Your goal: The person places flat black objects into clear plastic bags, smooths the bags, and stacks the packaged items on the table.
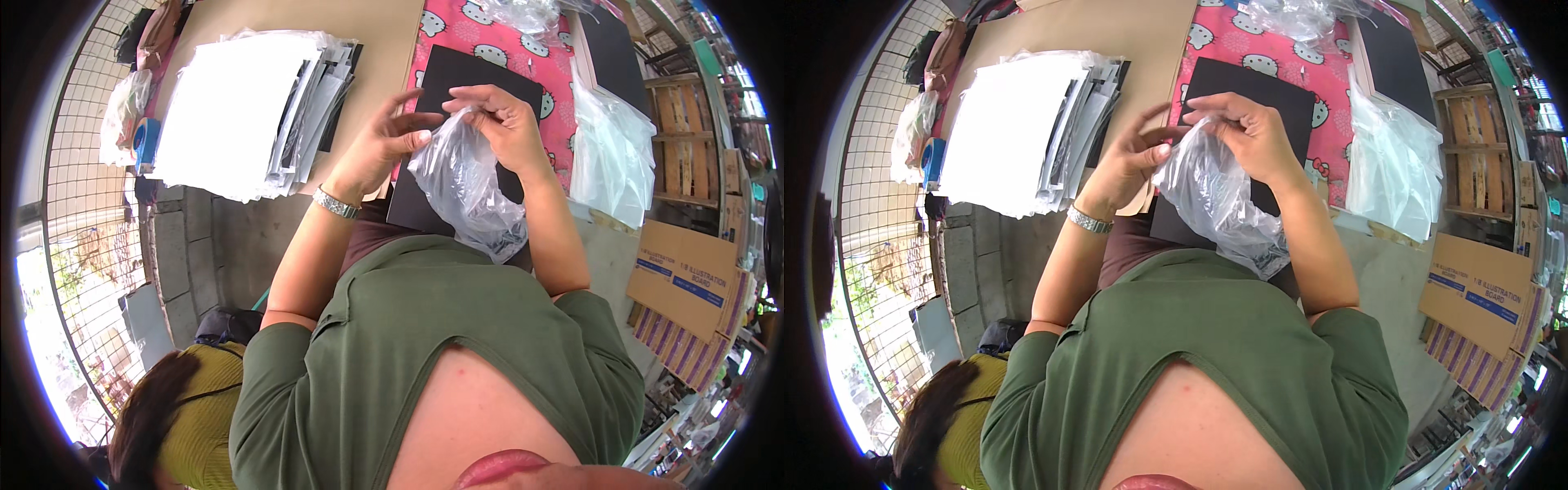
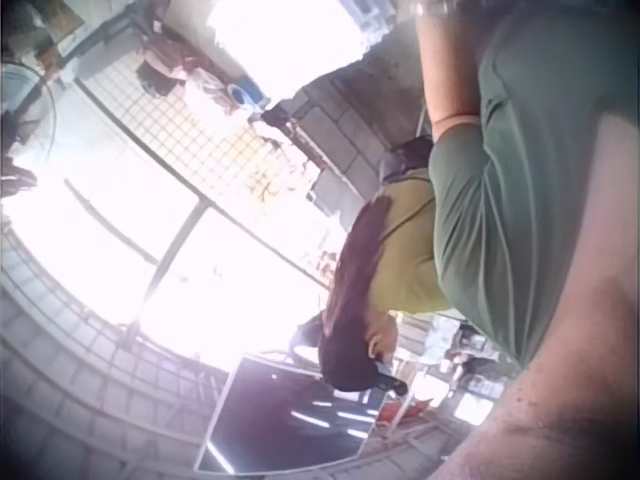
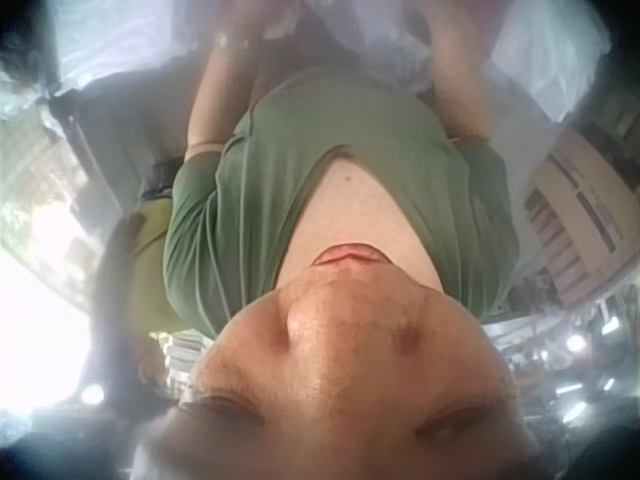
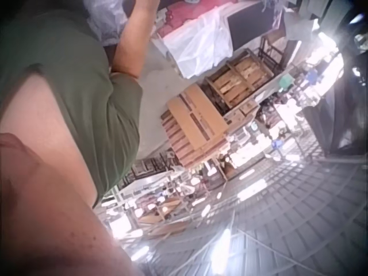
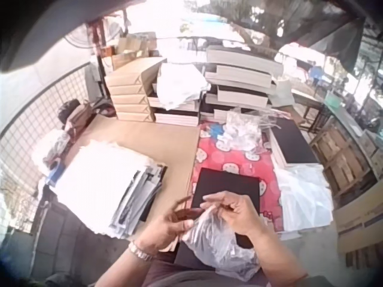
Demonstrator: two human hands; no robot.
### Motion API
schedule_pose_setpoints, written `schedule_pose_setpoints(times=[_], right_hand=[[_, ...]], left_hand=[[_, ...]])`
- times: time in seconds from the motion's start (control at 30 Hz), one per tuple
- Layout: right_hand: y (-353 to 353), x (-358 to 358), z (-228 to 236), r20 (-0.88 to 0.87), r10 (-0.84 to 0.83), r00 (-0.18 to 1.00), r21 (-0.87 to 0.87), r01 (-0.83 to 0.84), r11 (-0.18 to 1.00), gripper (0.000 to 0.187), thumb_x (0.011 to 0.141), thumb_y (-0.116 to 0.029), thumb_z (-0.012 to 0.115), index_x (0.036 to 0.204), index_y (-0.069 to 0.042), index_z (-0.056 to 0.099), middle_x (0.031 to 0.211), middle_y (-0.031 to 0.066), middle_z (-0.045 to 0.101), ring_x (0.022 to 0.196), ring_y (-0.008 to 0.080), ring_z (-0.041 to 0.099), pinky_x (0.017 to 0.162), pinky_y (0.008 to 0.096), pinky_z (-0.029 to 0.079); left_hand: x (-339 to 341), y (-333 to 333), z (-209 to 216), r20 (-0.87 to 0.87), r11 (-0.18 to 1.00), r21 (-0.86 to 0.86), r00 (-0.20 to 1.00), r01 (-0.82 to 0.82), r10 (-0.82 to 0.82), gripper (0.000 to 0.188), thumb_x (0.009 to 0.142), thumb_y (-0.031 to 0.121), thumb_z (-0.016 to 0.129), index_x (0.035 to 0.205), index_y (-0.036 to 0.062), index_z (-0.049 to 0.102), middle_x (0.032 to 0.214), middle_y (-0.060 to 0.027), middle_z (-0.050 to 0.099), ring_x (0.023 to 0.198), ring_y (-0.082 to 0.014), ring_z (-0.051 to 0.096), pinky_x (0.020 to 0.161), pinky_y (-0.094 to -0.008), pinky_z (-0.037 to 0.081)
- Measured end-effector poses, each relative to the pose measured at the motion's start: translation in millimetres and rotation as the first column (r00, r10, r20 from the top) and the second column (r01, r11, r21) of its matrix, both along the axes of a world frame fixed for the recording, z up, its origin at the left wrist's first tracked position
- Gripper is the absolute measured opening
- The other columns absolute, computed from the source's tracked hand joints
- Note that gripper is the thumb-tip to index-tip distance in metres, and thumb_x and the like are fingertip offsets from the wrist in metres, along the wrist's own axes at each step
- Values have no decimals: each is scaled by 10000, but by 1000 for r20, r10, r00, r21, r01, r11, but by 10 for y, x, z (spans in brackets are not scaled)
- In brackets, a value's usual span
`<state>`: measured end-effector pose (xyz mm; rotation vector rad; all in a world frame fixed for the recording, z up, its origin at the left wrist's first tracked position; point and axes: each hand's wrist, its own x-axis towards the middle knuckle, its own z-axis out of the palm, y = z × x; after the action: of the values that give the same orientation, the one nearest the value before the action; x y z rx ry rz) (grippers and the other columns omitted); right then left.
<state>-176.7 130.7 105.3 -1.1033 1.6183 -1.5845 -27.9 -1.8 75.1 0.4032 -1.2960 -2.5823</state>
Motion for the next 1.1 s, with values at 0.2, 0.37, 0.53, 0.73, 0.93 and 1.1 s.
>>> schedule_pose_setpoints(times=[0.2,0.37,0.53,0.73,0.93,1.1], right_hand=[[18,3,31,-172,-68,983,17,71,997,222,834,34,573,1048,-16,609,880,58,671,763,75,594,679,205,472],[132,-176,-55,-90,-73,993,262,94,961,100,812,-54,647,903,-19,627,697,-11,583,632,43,494,580,200,412],[130,-187,-190,99,-111,989,198,90,976,61,800,-68,663,830,-25,631,698,-38,560,655,45,484,610,198,392],[205,-293,-156,89,-79,993,305,48,951,65,815,-89,651,827,-25,644,753,-16,592,684,48,507,625,204,410],[82,-294,-276,34,-307,951,-28,308,951,158,853,-175,625,781,-34,629,736,16,604,636,55,529,580,202,432],[270,-131,-227,560,-8,829,149,-92,985,125,849,-163,619,896,-51,587,750,-1,584,681,85,555,632,236,461]], left_hand=[[19,-4,-184,179,994,-86,982,69,-53,235,857,134,604,1026,-29,607,888,-37,641,800,-93,579,762,-233,435],[6,-79,-264,-79,967,82,966,-239,246,147,842,14,576,981,-22,609,913,-87,651,835,-137,605,773,-260,471],[-105,8,-225,-143,916,74,904,-395,402,277,799,-114,527,1057,-14,527,938,-116,638,847,-186,617,800,-306,492],[-72,-25,-200,-33,941,-99,946,-324,322,313,769,-71,618,1061,6,535,827,-47,615,715,-101,570,674,-226,456],[-67,56,-209,87,988,-112,989,-109,119,236,823,27,614,1047,4,540,791,-4,569,692,-77,537,659,-213,441],[-55,-37,-157,-18,944,327,999,-37,45,118,936,129,439,918,62,535,912,-38,591,851,-144,580,826,-294,455]])
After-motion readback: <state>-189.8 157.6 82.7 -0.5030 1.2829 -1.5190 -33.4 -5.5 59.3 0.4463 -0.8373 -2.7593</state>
